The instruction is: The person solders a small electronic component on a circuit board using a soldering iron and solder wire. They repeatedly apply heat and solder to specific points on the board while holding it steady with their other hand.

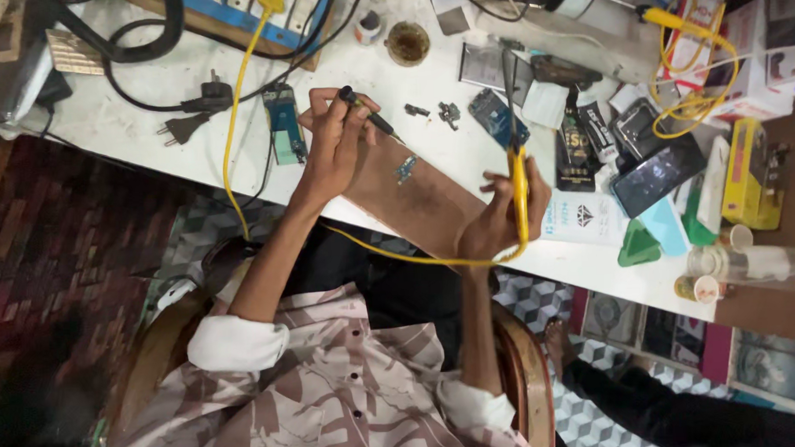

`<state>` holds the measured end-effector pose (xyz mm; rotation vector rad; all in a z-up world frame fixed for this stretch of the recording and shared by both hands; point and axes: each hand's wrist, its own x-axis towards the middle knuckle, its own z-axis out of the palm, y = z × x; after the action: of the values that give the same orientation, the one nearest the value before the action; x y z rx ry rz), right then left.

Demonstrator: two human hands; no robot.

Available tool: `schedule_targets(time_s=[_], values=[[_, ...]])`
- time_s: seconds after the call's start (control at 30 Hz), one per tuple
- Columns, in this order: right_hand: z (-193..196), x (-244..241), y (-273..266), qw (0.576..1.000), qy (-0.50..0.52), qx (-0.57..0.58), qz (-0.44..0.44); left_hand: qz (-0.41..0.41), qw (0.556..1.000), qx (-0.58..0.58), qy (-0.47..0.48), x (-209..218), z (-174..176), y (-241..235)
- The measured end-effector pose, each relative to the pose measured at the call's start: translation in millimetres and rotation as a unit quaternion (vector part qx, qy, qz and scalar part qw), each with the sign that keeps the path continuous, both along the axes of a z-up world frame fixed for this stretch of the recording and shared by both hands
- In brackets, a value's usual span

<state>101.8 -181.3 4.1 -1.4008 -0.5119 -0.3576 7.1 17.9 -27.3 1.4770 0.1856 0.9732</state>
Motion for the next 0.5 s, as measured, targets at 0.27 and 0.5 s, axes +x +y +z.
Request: schedule_targets(time_s=[0.27,0.5], values=[[-37,-48,-22,0.995,-0.060,-0.065,-0.036,-0.053,0.973,0.203,0.093,-1,8,2],[-51,2,1,0.993,-0.046,0.054,-0.095,-0.108,0.992,-0.045,-0.056,14,-11,-1]])
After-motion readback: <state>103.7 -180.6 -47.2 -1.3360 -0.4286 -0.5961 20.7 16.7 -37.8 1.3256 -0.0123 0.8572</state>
